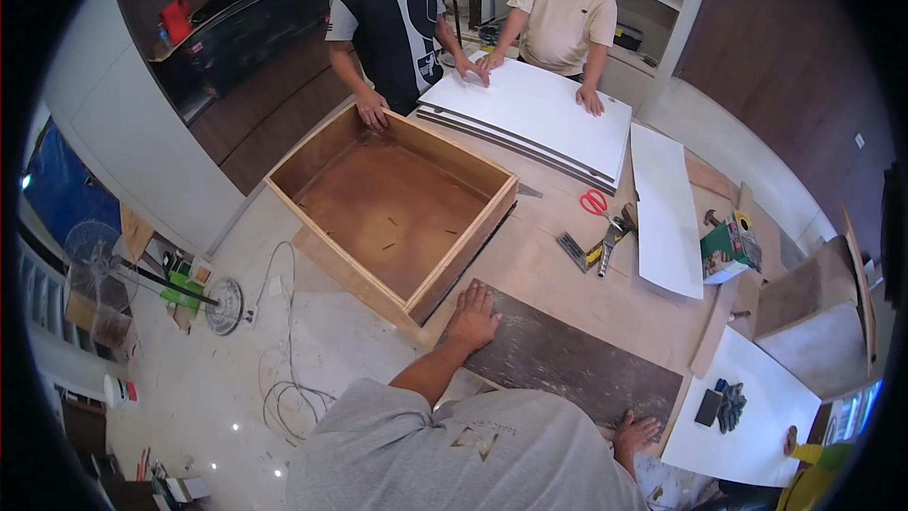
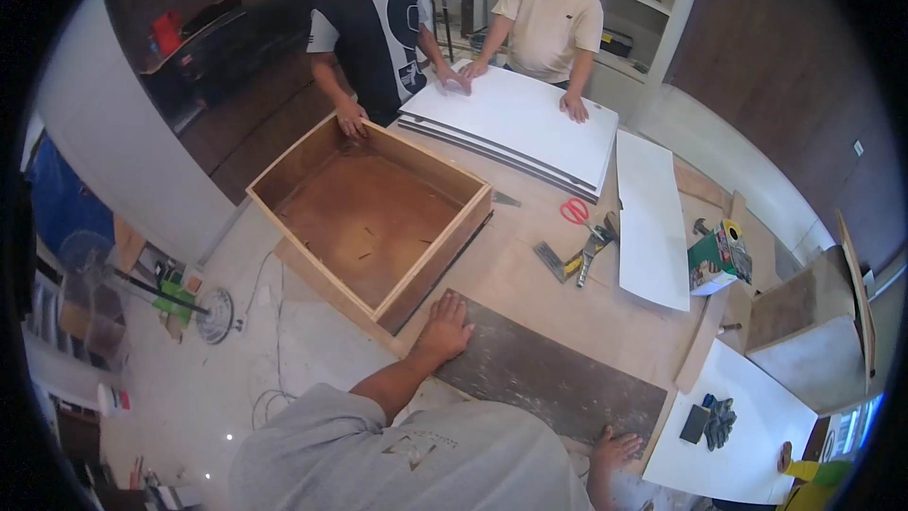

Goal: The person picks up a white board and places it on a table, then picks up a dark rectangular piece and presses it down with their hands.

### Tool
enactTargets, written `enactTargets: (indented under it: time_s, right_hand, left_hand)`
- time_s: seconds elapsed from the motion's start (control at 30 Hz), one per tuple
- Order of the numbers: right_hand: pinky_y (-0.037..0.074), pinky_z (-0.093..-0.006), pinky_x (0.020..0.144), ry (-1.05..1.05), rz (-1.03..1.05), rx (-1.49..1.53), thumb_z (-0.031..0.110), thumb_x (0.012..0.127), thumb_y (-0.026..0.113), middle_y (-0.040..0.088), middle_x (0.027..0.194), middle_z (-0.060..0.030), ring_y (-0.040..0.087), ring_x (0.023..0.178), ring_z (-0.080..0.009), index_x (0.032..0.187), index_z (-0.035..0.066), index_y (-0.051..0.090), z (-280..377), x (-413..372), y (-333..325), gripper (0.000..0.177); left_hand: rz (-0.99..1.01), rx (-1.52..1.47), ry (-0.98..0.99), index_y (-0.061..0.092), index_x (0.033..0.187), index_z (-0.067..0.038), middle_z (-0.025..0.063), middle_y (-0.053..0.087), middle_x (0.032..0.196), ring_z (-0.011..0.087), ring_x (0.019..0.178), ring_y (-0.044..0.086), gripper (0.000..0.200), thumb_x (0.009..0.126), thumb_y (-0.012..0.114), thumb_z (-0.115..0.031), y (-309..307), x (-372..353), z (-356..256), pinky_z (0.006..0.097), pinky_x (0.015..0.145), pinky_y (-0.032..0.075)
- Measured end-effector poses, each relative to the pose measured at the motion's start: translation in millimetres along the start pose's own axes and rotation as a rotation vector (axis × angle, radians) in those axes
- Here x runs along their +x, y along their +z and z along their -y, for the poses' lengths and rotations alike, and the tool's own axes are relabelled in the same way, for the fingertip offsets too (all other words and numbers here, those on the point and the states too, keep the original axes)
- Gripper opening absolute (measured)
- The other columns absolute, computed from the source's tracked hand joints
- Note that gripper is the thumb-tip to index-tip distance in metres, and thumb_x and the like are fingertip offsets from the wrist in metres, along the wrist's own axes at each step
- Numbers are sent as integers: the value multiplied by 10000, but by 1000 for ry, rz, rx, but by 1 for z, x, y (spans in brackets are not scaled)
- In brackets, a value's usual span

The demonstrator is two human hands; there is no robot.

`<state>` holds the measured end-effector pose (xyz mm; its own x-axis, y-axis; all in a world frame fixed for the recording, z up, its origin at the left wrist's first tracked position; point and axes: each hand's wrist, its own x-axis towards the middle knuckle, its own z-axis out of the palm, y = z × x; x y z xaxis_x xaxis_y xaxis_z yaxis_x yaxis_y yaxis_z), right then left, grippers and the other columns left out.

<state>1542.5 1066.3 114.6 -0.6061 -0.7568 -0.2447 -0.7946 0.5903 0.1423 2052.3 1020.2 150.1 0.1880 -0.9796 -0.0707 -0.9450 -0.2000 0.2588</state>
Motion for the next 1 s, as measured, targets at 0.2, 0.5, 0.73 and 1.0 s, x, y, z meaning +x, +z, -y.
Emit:
enactTargets:
  time_s: [0.2, 0.5, 0.73, 1.0]
  right_hand:
    - [212, -580, 1212, -28, -15, 31, 629, 1006, 432, 154, 1671, -275, 182, 1550, -404, 1579, -61, 227, 2, -6, 0, 920]
    - [243, -592, 1199, -96, -80, 68, 515, 980, 546, 382, 1541, -315, 325, 1473, -447, 1471, -70, 416, 2, -35, -26, 774]
    - [432, -564, 1057, -232, -227, 210, 308, 879, 700, 595, 1288, -283, 566, 1225, -449, 1264, -48, 583, -23, -15, -34, 537]
    - [458, -517, 1033, -193, -223, 328, 58, 880, 540, 649, 1196, -266, 582, 1192, -434, 1096, -30, 644, -34, 16, -23, 256]
  left_hand:
    - [-28, -11, -7, 354, 1550, 14, 198, 270, 1657, 324, 1561, 180, 713, 1037, 417, -477, 11, 2, 2, 483, 1272, 117]
    - [-2, -18, -5, 350, 1550, 16, 210, 256, 1658, 334, 1566, 160, 711, 1026, 445, -456, 2, 1, -2, 494, 1275, 98]
    - [-82, 36, 31, 383, 1522, 34, 239, 285, 1635, 362, 1549, 196, 688, 1011, 486, -414, 20, 2, 5, 524, 1260, 129]
    - [-137, 86, 106, 442, 1472, 67, 265, 355, 1593, 397, 1520, 255, 655, 1002, 523, -381, 24, 4, 0, 538, 1240, 174]
